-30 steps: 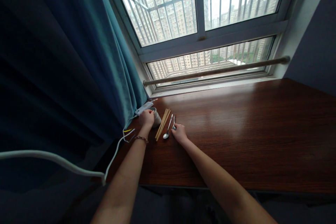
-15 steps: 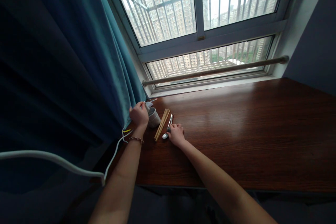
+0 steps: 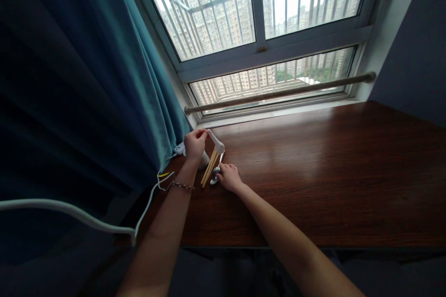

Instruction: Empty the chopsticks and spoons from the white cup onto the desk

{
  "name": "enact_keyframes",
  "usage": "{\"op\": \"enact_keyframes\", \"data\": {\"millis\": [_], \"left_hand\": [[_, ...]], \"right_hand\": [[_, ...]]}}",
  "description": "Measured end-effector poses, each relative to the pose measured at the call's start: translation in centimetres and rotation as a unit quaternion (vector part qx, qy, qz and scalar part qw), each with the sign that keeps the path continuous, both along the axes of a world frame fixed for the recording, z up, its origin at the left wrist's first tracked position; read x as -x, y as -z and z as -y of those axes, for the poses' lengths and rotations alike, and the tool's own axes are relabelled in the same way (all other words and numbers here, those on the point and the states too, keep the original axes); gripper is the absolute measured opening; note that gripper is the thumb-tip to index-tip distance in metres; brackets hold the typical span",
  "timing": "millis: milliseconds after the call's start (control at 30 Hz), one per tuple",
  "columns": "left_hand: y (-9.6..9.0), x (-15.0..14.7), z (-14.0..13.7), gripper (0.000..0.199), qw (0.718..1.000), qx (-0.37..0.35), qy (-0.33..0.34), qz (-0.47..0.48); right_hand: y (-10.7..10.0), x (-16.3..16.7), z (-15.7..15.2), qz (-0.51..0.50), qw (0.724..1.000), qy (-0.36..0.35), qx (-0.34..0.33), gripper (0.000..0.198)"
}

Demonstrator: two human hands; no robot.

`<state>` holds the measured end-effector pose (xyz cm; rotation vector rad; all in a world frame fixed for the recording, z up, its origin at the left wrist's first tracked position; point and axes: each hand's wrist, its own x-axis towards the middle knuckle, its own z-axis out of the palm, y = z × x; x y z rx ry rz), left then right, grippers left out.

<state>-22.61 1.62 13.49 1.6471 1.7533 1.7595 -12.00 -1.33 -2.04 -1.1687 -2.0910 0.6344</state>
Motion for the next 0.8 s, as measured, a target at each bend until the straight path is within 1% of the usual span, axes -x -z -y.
{"op": "enact_keyframes", "data": {"millis": [67, 100, 167, 200, 233, 267, 300, 333, 400, 500, 600, 633, 667, 700, 733, 800], "left_hand": [[0.9, 0.0, -0.5, 0.022, 0.999, 0.025, 0.019, 0.043], [1.4, 0.0, -0.7, 0.022, 0.997, 0.037, 0.025, 0.061], [2.2, -0.1, -0.9, 0.02, 0.992, 0.065, 0.037, 0.097], [2.5, -0.2, -1.0, 0.02, 0.989, 0.082, 0.046, 0.115], [2.9, -0.3, -1.1, 0.019, 0.984, 0.1, 0.055, 0.133], [3.3, -0.5, -1.2, 0.019, 0.979, 0.119, 0.066, 0.152], [3.6, -0.7, -1.3, 0.018, 0.973, 0.138, 0.077, 0.17], [4.0, -0.9, -1.4, 0.018, 0.967, 0.156, 0.087, 0.183], [4.7, -1.2, -1.6, 0.016, 0.961, 0.193, 0.092, 0.174], [5.8, -1.6, -1.8, 0.017, 0.965, 0.227, 0.068, 0.114], [7.1, -1.6, -1.7, 0.019, 0.969, 0.235, 0.039, 0.071], [7.6, -1.5, -1.5, 0.018, 0.968, 0.251, 0.019, 0.024], [8.1, -1.3, -1.2, 0.018, 0.961, 0.275, -0.005, -0.041], [8.7, -1.2, -0.9, 0.019, 0.945, 0.304, -0.033, -0.119], [9.3, -1.1, -0.6, 0.022, 0.919, 0.338, -0.055, -0.197], [10.4, -1.0, -0.1, 0.025, 0.87, 0.387, -0.078, -0.294]], "right_hand": [[0.0, -0.5, -1.1, -0.086, 0.995, 0.039, 0.034, 0.035], [0.0, -0.8, -1.6, -0.141, 0.986, 0.072, 0.046, 0.034], [-0.3, -1.6, -2.6, -0.261, 0.955, 0.13, 0.05, 0.033], [-0.5, -1.9, -2.9, -0.316, 0.938, 0.136, 0.044, 0.031], [-0.7, -2.2, -3.2, -0.361, 0.923, 0.125, 0.039, 0.029], [-0.9, -2.4, -3.3, -0.392, 0.913, 0.103, 0.038, 0.028], [-1.1, -2.6, -3.4, -0.407, 0.909, 0.078, 0.041, 0.028], [-1.2, -2.7, -3.4, -0.407, 0.911, 0.06, 0.045, 0.03], [-1.3, -2.9, -3.2, -0.371, 0.926, 0.051, 0.049, 0.031], [-1.5, -3.0, -2.8, -0.292, 0.953, 0.068, 0.048, 0.024], [-1.7, -2.8, -2.4, -0.211, 0.972, 0.078, 0.066, 0.018], [-1.8, -2.7, -2.2, -0.182, 0.977, 0.081, 0.077, 0.019], [-1.9, -2.5, -2.0, -0.153, 0.981, 0.086, 0.088, 0.02], [-1.9, -2.3, -1.9, -0.126, 0.983, 0.092, 0.099, 0.021], [-1.9, -2.1, -1.8, -0.102, 0.984, 0.098, 0.108, 0.022], [-1.8, -1.7, -1.8, -0.069, 0.984, 0.113, 0.117, 0.021]]}}
